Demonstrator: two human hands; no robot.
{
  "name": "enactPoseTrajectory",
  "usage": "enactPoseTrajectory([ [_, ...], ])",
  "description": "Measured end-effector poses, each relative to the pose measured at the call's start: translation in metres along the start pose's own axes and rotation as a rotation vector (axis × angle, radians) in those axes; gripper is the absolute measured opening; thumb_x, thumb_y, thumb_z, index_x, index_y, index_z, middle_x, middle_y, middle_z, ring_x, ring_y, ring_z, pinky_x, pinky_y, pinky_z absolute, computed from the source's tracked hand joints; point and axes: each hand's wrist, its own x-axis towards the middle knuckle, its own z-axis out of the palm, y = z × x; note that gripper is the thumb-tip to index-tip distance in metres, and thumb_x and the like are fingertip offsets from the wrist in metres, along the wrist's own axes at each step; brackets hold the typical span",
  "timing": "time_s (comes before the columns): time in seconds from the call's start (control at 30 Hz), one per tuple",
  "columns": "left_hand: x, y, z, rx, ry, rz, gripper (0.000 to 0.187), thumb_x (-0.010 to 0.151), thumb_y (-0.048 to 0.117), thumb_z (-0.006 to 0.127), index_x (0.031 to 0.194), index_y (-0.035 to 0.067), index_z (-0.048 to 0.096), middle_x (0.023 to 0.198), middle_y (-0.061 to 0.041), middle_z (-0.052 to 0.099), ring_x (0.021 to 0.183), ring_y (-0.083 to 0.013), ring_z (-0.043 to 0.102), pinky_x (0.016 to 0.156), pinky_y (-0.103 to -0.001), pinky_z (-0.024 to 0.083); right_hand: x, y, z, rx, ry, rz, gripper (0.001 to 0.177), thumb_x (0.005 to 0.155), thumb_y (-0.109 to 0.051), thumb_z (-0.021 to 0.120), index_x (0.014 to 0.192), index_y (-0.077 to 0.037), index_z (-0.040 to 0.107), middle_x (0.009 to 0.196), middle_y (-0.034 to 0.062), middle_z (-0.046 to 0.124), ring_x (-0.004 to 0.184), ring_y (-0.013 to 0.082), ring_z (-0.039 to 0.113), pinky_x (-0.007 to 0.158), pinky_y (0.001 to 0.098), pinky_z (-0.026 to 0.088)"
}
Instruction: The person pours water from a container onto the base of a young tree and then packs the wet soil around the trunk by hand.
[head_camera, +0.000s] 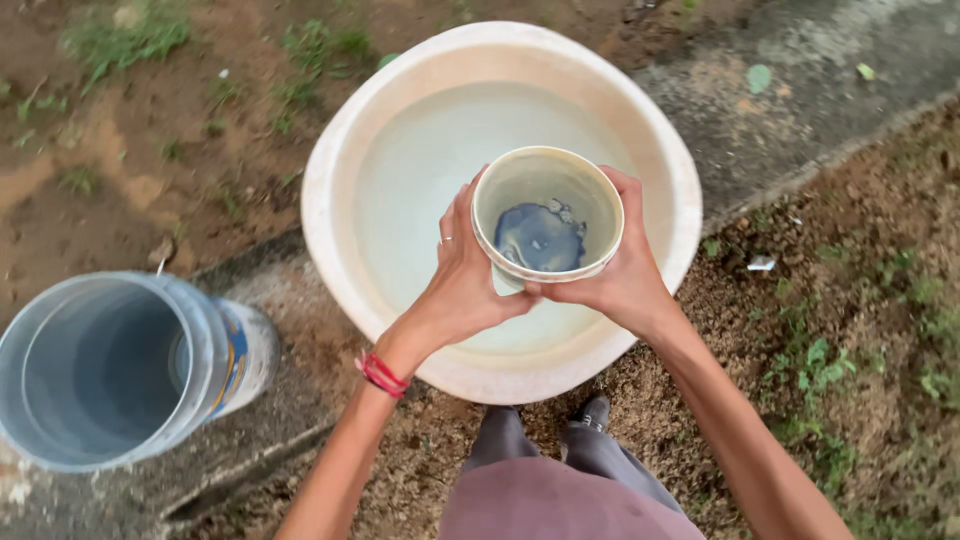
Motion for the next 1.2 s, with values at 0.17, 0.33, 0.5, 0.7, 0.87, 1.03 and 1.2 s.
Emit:
enactPoseTrajectory([
  [0.17,0.014,0.030,0.012,-0.071,0.015,0.131,0.134,0.067,0.028,0.095,0.162,0.004,0.004,0.164,-0.022,0.022,0.154,-0.0422,0.021,0.127,-0.055,0.022,-0.018,-0.012,-0.022,0.117,0.104,-0.003,0.123,0.059,-0.018,0.100,0.155,-0.008,0.025,0.152,0.0128,0.047,0.147,0.0257,0.047,0.125,0.0435,0.042],
  [0.33,0.029,0.069,0.033,-0.151,-0.022,0.250,0.137,0.068,0.028,0.098,0.164,0.004,0.003,0.165,-0.019,0.026,0.157,-0.0365,0.027,0.129,-0.054,0.018,-0.042,-0.028,-0.057,0.178,0.211,-0.008,0.127,0.058,-0.018,0.099,0.159,-0.010,0.022,0.156,0.0112,0.045,0.152,0.0252,0.044,0.129,0.0437,0.037],
  [0.5,0.044,0.113,0.076,-0.242,-0.130,0.323,0.133,0.072,0.023,0.096,0.165,0.006,0.004,0.167,-0.018,0.023,0.158,-0.0356,0.026,0.132,-0.050,0.023,-0.084,-0.033,-0.108,0.090,0.348,-0.064,0.128,0.060,-0.017,0.099,0.163,-0.011,0.023,0.161,0.0098,0.042,0.155,0.0253,0.043,0.133,0.0439,0.036],
  [0.7,0.053,0.171,0.155,-0.413,-0.332,0.486,0.130,0.078,0.026,0.096,0.168,0.006,0.003,0.174,-0.017,0.017,0.164,-0.0312,0.025,0.137,-0.044,0.026,-0.167,-0.039,-0.176,-0.042,0.539,-0.046,0.130,0.062,-0.017,0.100,0.164,-0.012,0.019,0.163,0.0091,0.037,0.158,0.0246,0.038,0.133,0.0429,0.033],
  [0.87,0.045,0.229,0.237,-0.492,-0.505,0.586,0.131,0.077,0.026,0.096,0.168,0.006,0.004,0.174,-0.017,0.016,0.165,-0.0308,0.023,0.137,-0.045,0.024,-0.254,-0.053,-0.226,-0.037,0.719,0.020,0.131,0.063,-0.020,0.100,0.164,-0.011,0.016,0.163,0.0086,0.036,0.158,0.0245,0.036,0.133,0.0431,0.031],
  [1.03,0.021,0.292,0.321,-0.593,-0.719,0.663,0.130,0.079,0.025,0.095,0.168,0.006,0.002,0.175,-0.017,0.015,0.166,-0.0309,0.023,0.138,-0.046,0.024,-0.347,-0.066,-0.272,-0.168,0.854,0.070,0.130,0.065,-0.021,0.101,0.164,-0.009,0.019,0.164,0.0083,0.036,0.159,0.0239,0.035,0.135,0.0425,0.031],
  [1.2,-0.011,0.350,0.399,-0.672,-0.892,0.772,0.131,0.080,0.024,0.095,0.168,0.005,0.000,0.174,-0.018,0.011,0.166,-0.0317,0.019,0.139,-0.047,0.023,-0.440,-0.084,-0.303,-0.320,1.013,0.160,0.127,0.061,-0.021,0.101,0.162,-0.008,0.026,0.159,0.0082,0.042,0.155,0.0229,0.041,0.134,0.0411,0.033],
])
